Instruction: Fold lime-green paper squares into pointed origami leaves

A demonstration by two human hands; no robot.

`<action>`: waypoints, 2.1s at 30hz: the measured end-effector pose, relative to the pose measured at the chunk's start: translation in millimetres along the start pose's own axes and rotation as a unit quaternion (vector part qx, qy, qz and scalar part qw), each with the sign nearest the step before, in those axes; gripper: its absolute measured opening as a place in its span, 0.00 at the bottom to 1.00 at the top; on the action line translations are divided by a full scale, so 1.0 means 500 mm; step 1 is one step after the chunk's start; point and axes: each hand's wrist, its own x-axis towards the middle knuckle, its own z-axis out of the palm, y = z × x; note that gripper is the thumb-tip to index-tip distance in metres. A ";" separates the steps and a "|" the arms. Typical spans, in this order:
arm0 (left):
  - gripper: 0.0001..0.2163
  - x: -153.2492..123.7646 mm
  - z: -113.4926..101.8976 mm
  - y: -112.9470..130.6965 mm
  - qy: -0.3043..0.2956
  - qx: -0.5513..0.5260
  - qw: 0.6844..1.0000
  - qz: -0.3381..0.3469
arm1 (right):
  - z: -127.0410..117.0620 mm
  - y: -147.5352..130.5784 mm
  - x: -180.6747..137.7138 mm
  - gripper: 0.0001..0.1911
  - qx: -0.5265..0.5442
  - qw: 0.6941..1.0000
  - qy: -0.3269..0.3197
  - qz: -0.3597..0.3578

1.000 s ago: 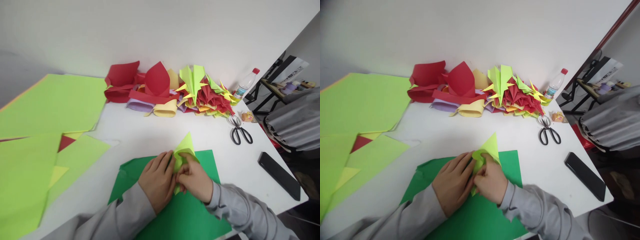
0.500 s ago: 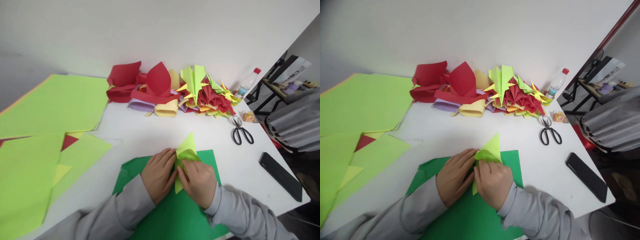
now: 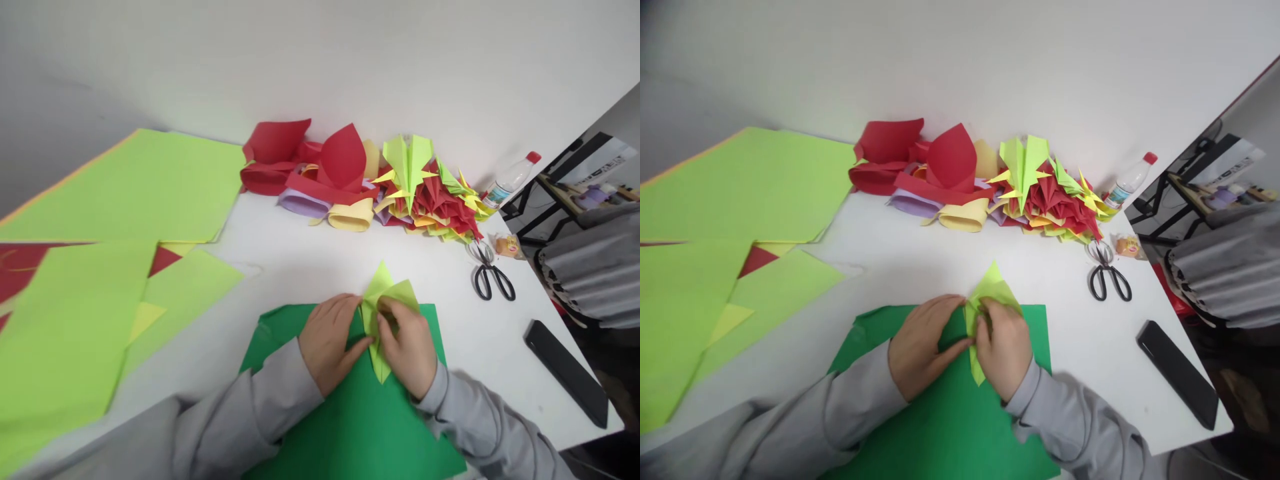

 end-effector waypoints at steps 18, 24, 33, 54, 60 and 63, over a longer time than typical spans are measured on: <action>0.18 0.017 0.001 0.010 -0.008 -0.054 0.997 -0.049 | 0.025 -0.001 -0.004 0.12 0.212 0.974 -0.007 0.082; 0.18 0.017 -0.004 0.011 -0.010 -0.055 0.998 -0.043 | 0.028 -0.002 -0.003 0.12 0.229 0.969 0.005 0.098; 0.19 0.018 -0.009 0.012 -0.019 -0.060 0.997 -0.048 | 0.025 -0.001 -0.005 0.12 0.213 0.973 0.026 0.086; 0.16 0.055 -0.005 -0.022 -0.006 -0.162 0.987 -0.019 | 0.028 -0.001 -0.005 0.25 0.248 0.962 0.041 0.106; 0.19 0.056 -0.015 -0.013 -0.020 -0.131 0.991 0.022 | 0.024 -0.005 -0.008 0.30 0.241 0.966 0.039 0.081; 0.23 0.058 -0.017 -0.008 -0.022 -0.118 0.991 0.051 | 0.021 -0.007 -0.008 0.30 0.238 0.968 0.043 0.073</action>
